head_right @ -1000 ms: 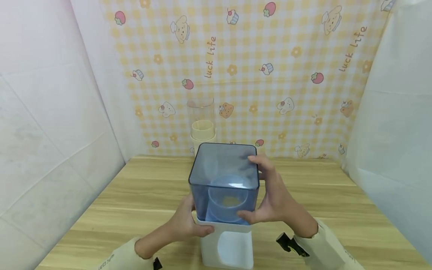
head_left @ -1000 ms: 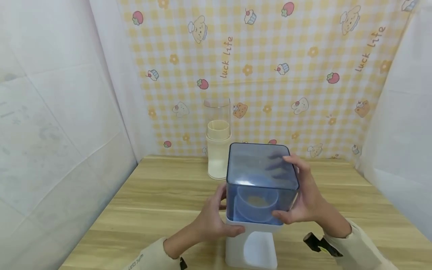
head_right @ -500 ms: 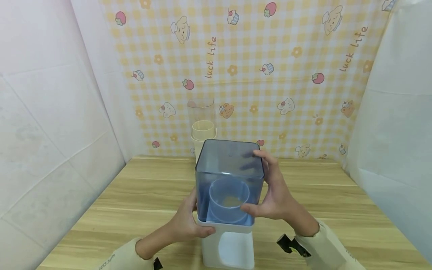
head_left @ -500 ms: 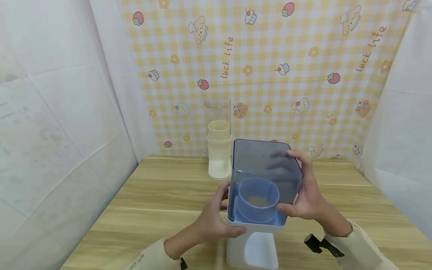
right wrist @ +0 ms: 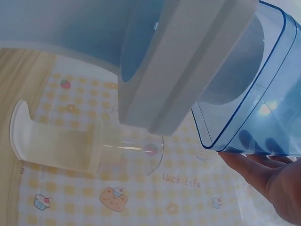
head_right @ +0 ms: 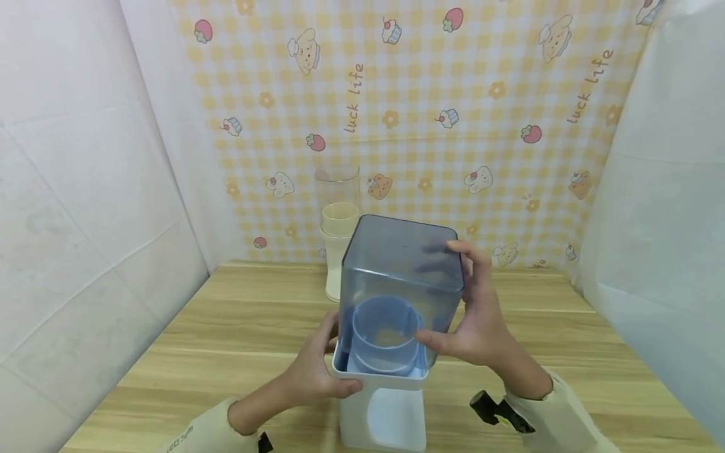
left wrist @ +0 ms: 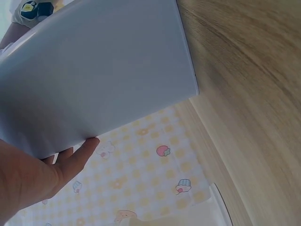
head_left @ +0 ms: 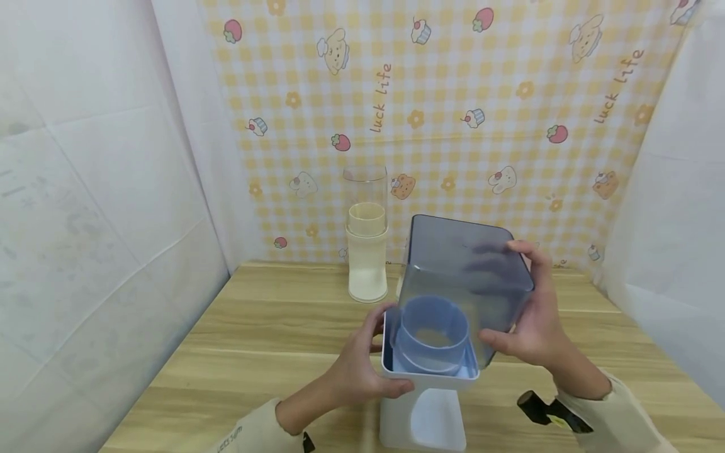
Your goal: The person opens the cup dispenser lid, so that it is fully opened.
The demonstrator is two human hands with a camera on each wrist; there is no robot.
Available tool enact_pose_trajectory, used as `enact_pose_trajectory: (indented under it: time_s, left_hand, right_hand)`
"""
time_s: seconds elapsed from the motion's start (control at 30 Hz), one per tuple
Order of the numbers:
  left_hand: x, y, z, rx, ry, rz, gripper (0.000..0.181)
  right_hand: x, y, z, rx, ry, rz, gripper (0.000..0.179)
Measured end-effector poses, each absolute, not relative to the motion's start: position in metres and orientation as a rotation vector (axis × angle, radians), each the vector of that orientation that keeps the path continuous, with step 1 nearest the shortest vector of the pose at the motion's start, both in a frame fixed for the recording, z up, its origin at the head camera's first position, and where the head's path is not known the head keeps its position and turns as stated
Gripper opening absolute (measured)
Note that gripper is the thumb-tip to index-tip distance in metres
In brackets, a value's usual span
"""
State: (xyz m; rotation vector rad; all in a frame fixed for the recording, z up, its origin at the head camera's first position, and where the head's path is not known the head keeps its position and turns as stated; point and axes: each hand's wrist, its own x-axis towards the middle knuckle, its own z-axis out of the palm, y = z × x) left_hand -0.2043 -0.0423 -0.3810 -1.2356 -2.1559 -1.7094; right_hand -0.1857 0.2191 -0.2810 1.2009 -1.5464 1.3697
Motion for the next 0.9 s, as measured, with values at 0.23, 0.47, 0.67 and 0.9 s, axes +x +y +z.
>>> enact_pose_trajectory:
  time_s: [0.23, 0.47, 0.67, 0.9]
  left_hand:
    - [-0.203, -0.043, -0.380, -1.213, -2.173, -1.705, 0.103]
    - [-0.202, -0.042, -0.380, -1.206, -2.171, -1.693, 0.103]
    - [-0.202, -0.043, -0.379, -1.215, -2.191, -1.668, 0.104]
    - [-0.201, -0.046, -0.374, -1.182, -2.257, -1.601, 0.105]
  right_hand:
    - [-0.180, 0.224, -0.271, 1.228, -1.376, 1.460, 0.091]
    - [-0.179, 0.229, -0.265, 1.280, -1.245, 1.567, 0.088]
    - [-0.173, 0.225, -0.256, 1.405, -1.089, 1.687, 0.078]
    - [-0.169, 0.231, -0.250, 1.357, -1.024, 1.724, 0.075]
